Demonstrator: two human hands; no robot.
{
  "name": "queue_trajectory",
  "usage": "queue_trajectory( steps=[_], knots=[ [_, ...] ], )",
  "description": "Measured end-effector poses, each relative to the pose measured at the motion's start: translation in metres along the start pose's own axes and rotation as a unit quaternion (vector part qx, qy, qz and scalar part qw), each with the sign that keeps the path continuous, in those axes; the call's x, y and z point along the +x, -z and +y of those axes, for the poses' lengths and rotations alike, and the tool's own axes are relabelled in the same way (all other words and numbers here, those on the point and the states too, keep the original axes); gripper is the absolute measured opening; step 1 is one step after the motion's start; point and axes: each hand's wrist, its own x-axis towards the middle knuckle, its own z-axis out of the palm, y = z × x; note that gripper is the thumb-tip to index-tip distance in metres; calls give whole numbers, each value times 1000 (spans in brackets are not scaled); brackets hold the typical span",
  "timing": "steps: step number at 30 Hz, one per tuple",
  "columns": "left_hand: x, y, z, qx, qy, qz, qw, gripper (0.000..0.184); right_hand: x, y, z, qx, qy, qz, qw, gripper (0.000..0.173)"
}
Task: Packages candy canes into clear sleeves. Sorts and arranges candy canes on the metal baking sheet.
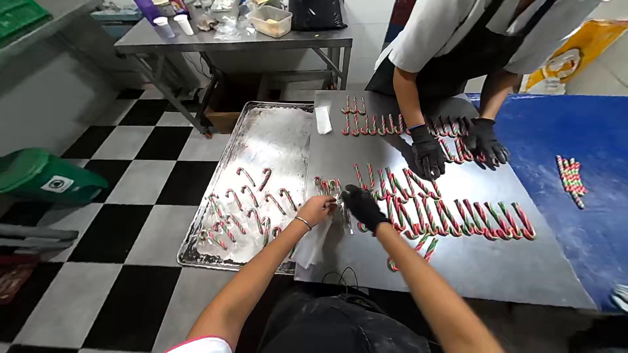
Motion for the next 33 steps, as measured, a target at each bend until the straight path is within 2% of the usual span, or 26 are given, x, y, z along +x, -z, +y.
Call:
queue_trajectory(
  steps=[1,3,5,7,9,13,15,17,21,23,26,28,30,33],
  knots=[
    [-4,1,-1,11,26,6,1000,31,4,-21,-8,-86,11,37,996,42],
    [-9,8,3,-2,133,46,990,35,11,-47,-15,-169,-8,89,982,52],
    [0,4,-12,-31,215,93,972,46,17,-62,-12,-184,-64,96,976,62],
    [15,-1,-17,-55,277,80,956,61,25,-73,-5,-183,-102,87,974,65],
    [31,-6,-10,-67,300,62,950,63,36,-80,-3,-180,-116,89,973,62],
    [59,-1,6,-100,317,26,943,50,57,-77,-11,-104,-121,85,984,59],
    [64,8,-1,-161,302,24,939,49,64,-72,-7,-43,-120,79,989,52],
    [63,18,-11,-240,272,40,931,51,74,-62,-11,-36,-88,53,994,49],
    [68,60,-54,-275,231,77,930,52,114,-84,-53,94,-35,113,989,44],
    [60,84,-91,-271,243,100,926,52,139,-112,-79,114,-34,90,989,45],
    [49,97,-165,-219,299,81,925,52,175,-166,-110,21,-81,-33,996,51],
    [47,94,-197,-187,338,55,921,51,190,-198,-114,-15,-112,-69,991,52],
    [52,93,-217,-164,358,47,918,51,202,-215,-112,-18,-133,-62,989,54],
    [60,99,-236,-128,349,74,925,47,214,-214,-106,-51,-138,17,989,53]
  ],
)
